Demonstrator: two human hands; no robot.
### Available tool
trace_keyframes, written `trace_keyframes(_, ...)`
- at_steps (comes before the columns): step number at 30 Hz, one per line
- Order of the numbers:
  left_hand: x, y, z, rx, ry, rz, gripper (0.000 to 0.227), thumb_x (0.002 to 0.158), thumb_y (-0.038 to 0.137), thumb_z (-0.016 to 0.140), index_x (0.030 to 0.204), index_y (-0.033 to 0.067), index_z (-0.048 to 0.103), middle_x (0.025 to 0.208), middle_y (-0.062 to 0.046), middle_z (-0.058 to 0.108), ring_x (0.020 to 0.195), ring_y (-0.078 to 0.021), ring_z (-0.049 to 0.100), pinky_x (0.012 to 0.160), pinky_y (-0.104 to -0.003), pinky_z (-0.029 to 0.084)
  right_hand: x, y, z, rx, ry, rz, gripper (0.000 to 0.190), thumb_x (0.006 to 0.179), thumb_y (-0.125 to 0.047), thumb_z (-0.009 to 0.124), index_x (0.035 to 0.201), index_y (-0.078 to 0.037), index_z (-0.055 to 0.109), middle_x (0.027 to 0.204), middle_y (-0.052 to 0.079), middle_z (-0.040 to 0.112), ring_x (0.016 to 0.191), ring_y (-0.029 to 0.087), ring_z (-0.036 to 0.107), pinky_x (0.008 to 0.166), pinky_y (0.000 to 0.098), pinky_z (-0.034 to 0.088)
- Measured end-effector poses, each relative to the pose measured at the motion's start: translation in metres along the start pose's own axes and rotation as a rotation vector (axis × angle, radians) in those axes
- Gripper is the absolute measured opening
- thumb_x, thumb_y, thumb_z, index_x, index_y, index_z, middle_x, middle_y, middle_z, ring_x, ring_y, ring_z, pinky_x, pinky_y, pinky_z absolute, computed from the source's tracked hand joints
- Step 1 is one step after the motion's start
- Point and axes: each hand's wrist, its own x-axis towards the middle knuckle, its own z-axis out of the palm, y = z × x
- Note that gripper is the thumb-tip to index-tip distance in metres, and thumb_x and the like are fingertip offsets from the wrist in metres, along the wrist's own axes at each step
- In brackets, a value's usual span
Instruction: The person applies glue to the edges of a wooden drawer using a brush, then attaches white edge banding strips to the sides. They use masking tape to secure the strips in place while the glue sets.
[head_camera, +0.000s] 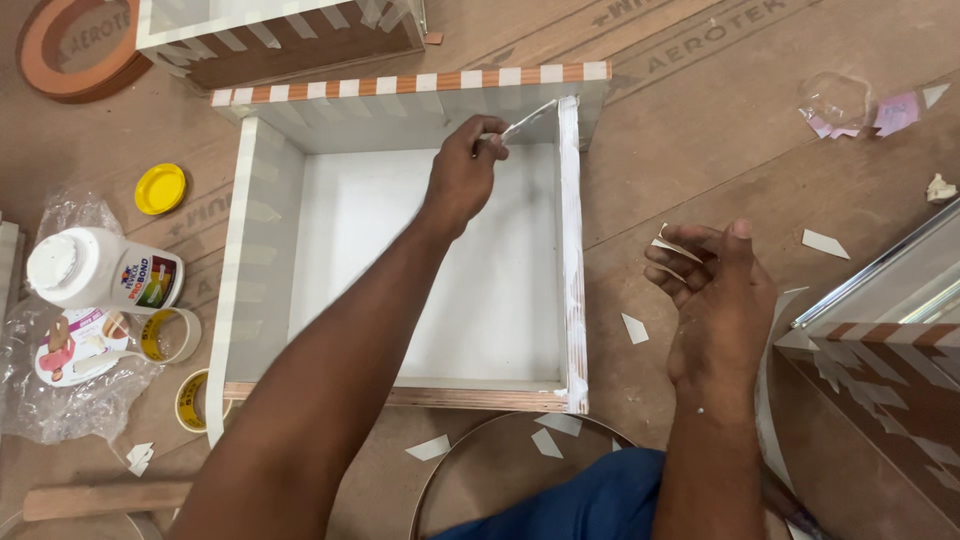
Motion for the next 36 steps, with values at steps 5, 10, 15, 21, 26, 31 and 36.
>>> trace_keyframes(5,0.012,0.004,0.004,-0.033,-0.065,-0.059,0.026,0.105,0.017,0.048,0.121,0.0077,0.067,0.094,-0.005,0.072,0.094,-0.0136,0.066,0.086,-0.033,0.052,0.003,0.002,0.002,0.007,0.006,0.021,0.052,0.103,-0.051,0.057,0.106,0.000,0.063,0.104,0.017,0.071,0.090,0.026,0.072,0.080,0.0377,0.060)
trace_keyframes(10,-0.016,0.014,-0.017,0.122,-0.193,-0.055,0.029,0.108,0.022,0.047,0.125,0.0093,0.067,0.093,-0.003,0.072,0.094,-0.0124,0.064,0.088,-0.034,0.051,0.003,0.001,0.003,0.023,-0.011,0.019,0.052,0.104,-0.051,0.056,0.105,0.000,0.063,0.102,0.016,0.070,0.089,0.026,0.072,0.078,0.0370,0.059)
trace_keyframes(15,-0.060,0.014,-0.032,0.201,-0.329,-0.082,0.031,0.107,0.020,0.046,0.125,0.0099,0.068,0.095,-0.004,0.075,0.099,-0.0126,0.067,0.096,-0.034,0.050,0.000,-0.003,0.004,0.028,-0.016,0.019,0.052,0.105,-0.051,0.056,0.105,0.000,0.063,0.101,0.016,0.070,0.088,0.025,0.071,0.078,0.0366,0.059)
trace_keyframes(21,-0.124,0.018,-0.039,0.204,-0.466,-0.118,0.032,0.103,0.011,0.047,0.127,0.0099,0.068,0.096,-0.005,0.075,0.100,-0.0143,0.070,0.098,-0.035,0.052,-0.003,-0.009,0.002,0.047,-0.031,0.007,0.052,0.106,-0.051,0.053,0.105,0.001,0.063,0.101,0.015,0.070,0.086,0.024,0.070,0.077,0.0352,0.058)
trace_keyframes(26,-0.175,0.038,-0.045,0.290,-0.575,-0.207,0.032,0.104,0.015,0.047,0.129,0.0132,0.068,0.094,-0.005,0.075,0.096,-0.0146,0.070,0.092,-0.036,0.054,-0.003,-0.012,0.000,0.075,-0.022,0.018,0.049,0.107,-0.048,0.052,0.104,0.000,0.063,0.100,0.014,0.071,0.086,0.023,0.071,0.076,0.0351,0.059)
trace_keyframes(31,-0.200,0.055,-0.051,0.386,-0.715,-0.185,0.033,0.102,0.026,0.052,0.129,0.0151,0.069,0.101,-0.005,0.075,0.096,-0.0153,0.070,0.087,-0.037,0.054,-0.005,-0.012,-0.001,0.086,-0.026,0.018,0.048,0.107,-0.047,0.052,0.103,0.000,0.063,0.100,0.015,0.070,0.086,0.024,0.070,0.077,0.0357,0.058)
trace_keyframes(36,-0.199,0.061,-0.059,0.370,-0.705,-0.155,0.036,0.103,0.029,0.048,0.131,0.0171,0.068,0.097,-0.006,0.077,0.089,-0.0170,0.070,0.082,-0.037,0.055,-0.001,-0.004,-0.006,0.059,-0.024,0.025,0.049,0.106,-0.048,0.054,0.104,0.000,0.063,0.099,0.015,0.070,0.086,0.024,0.071,0.077,0.0370,0.059)
